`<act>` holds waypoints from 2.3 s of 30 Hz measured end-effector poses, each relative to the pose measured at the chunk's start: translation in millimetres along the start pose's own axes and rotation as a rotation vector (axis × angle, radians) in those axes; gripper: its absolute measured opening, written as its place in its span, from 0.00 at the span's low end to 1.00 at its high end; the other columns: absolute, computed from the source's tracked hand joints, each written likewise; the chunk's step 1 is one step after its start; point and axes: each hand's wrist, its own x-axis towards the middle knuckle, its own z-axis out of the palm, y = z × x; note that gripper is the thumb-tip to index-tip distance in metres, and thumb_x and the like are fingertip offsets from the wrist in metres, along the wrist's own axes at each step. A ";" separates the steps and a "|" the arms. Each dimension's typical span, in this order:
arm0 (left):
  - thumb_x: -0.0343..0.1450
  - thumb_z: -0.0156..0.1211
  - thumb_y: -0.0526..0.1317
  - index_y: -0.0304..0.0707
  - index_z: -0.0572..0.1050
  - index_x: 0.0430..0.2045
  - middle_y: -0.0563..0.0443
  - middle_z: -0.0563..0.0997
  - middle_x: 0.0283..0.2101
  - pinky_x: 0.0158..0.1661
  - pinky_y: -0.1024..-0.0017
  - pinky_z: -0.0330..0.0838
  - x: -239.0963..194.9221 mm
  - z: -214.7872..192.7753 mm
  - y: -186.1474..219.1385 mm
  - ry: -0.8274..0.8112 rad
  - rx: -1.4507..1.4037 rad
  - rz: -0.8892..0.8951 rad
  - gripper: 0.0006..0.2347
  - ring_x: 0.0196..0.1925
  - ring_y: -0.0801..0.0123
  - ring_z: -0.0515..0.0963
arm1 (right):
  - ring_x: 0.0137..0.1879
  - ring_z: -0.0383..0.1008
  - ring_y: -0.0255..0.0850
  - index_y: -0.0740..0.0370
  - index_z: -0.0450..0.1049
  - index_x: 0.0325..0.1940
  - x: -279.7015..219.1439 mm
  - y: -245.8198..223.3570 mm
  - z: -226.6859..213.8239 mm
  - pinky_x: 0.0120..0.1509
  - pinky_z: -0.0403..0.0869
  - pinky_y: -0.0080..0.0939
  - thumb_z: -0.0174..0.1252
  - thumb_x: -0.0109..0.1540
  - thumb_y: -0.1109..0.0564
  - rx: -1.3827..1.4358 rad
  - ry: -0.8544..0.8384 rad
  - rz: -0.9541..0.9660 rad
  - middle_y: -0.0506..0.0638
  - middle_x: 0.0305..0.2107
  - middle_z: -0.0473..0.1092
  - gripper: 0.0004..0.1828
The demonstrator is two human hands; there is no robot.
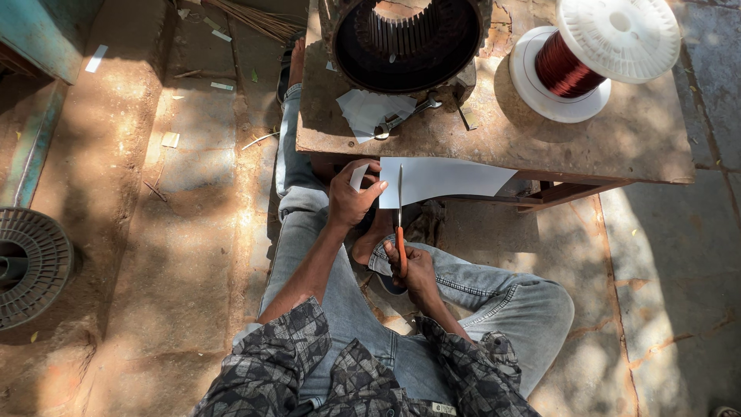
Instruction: The person sits on the ground and uses orange-handled scissors to cut a white sheet of paper into smaller rectangular strips. The person holds the paper with the left hand and cuts with the right hand, repeatedly trimming the sheet.
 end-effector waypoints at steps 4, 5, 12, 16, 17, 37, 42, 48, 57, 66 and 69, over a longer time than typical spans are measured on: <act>0.66 0.70 0.34 0.33 0.81 0.47 0.51 0.84 0.48 0.41 0.77 0.80 -1.3 5.1 8.9 -0.024 0.067 -0.074 0.15 0.38 0.76 0.83 | 0.14 0.61 0.31 0.61 0.71 0.21 -1.1 -1.2 1.2 0.17 0.62 0.32 0.70 0.54 0.35 -0.037 0.016 0.010 0.43 0.11 0.62 0.29; 0.66 0.70 0.34 0.34 0.81 0.47 0.50 0.85 0.47 0.41 0.77 0.79 -2.0 5.0 9.7 -0.023 0.083 -0.086 0.15 0.37 0.76 0.83 | 0.14 0.62 0.31 0.61 0.71 0.21 -2.2 -1.1 1.6 0.17 0.62 0.32 0.71 0.53 0.35 -0.042 0.023 0.017 0.43 0.11 0.63 0.29; 0.63 0.70 0.33 0.31 0.82 0.47 0.52 0.85 0.41 0.37 0.80 0.76 7.3 -3.2 16.0 0.051 0.000 -0.152 0.17 0.33 0.80 0.77 | 0.13 0.63 0.32 0.60 0.70 0.17 2.3 -18.9 6.8 0.17 0.65 0.32 0.71 0.53 0.34 -0.103 0.030 -0.031 0.44 0.09 0.62 0.30; 0.63 0.70 0.34 0.31 0.81 0.46 0.56 0.85 0.40 0.35 0.82 0.75 16.9 -12.0 16.3 0.111 -0.011 -0.089 0.17 0.33 0.83 0.76 | 0.12 0.63 0.32 0.60 0.69 0.17 10.9 -33.8 13.1 0.17 0.64 0.32 0.72 0.53 0.35 -0.129 0.004 -0.032 0.45 0.09 0.62 0.30; 0.62 0.71 0.34 0.31 0.81 0.46 0.55 0.84 0.38 0.34 0.82 0.75 17.3 -12.9 16.1 0.118 -0.025 -0.124 0.17 0.32 0.83 0.76 | 0.12 0.63 0.33 0.60 0.69 0.17 12.0 -36.6 14.7 0.17 0.64 0.32 0.72 0.53 0.36 -0.137 0.002 -0.015 0.45 0.09 0.62 0.29; 0.63 0.72 0.33 0.31 0.81 0.48 0.58 0.85 0.38 0.34 0.81 0.78 17.0 -24.8 15.1 0.108 0.046 -0.108 0.18 0.32 0.82 0.80 | 0.13 0.61 0.30 0.55 0.67 0.16 22.5 -34.3 19.4 0.17 0.62 0.31 0.70 0.56 0.38 -0.102 -0.070 -0.002 0.42 0.09 0.61 0.27; 0.63 0.72 0.32 0.32 0.81 0.49 0.53 0.83 0.28 0.29 0.81 0.76 23.2 -30.9 14.4 0.122 0.074 -0.158 0.19 0.26 0.80 0.79 | 0.13 0.59 0.30 0.55 0.65 0.16 27.5 -42.2 24.1 0.17 0.63 0.31 0.69 0.58 0.39 -0.118 -0.083 -0.011 0.41 0.10 0.61 0.28; 0.63 0.73 0.32 0.33 0.80 0.49 0.53 0.84 0.29 0.30 0.82 0.78 26.1 -39.1 13.0 0.163 0.035 -0.170 0.19 0.28 0.81 0.82 | 0.15 0.58 0.29 0.56 0.67 0.17 31.8 -51.4 33.1 0.20 0.62 0.31 0.67 0.59 0.37 -0.143 -0.140 -0.033 0.40 0.11 0.60 0.28; 0.63 0.72 0.31 0.32 0.81 0.48 0.53 0.82 0.27 0.29 0.81 0.77 34.4 -43.8 13.0 0.188 0.078 -0.171 0.18 0.26 0.80 0.79 | 0.16 0.56 0.29 0.57 0.68 0.18 43.2 -58.2 36.4 0.20 0.59 0.31 0.68 0.58 0.38 -0.143 -0.156 -0.015 0.40 0.12 0.60 0.26; 0.64 0.72 0.31 0.32 0.80 0.49 0.51 0.83 0.28 0.29 0.79 0.80 31.9 -44.0 10.5 0.190 0.076 -0.182 0.18 0.27 0.79 0.81 | 0.14 0.56 0.29 0.58 0.68 0.17 45.7 -51.9 35.7 0.17 0.60 0.31 0.69 0.57 0.38 -0.155 -0.179 -0.059 0.41 0.10 0.60 0.27; 0.63 0.73 0.30 0.31 0.80 0.48 0.49 0.85 0.31 0.31 0.79 0.81 31.8 -43.3 10.6 0.196 0.077 -0.151 0.18 0.29 0.78 0.82 | 0.13 0.56 0.29 0.58 0.69 0.17 46.8 -51.5 35.6 0.17 0.60 0.31 0.69 0.57 0.39 -0.148 -0.174 -0.040 0.42 0.09 0.60 0.26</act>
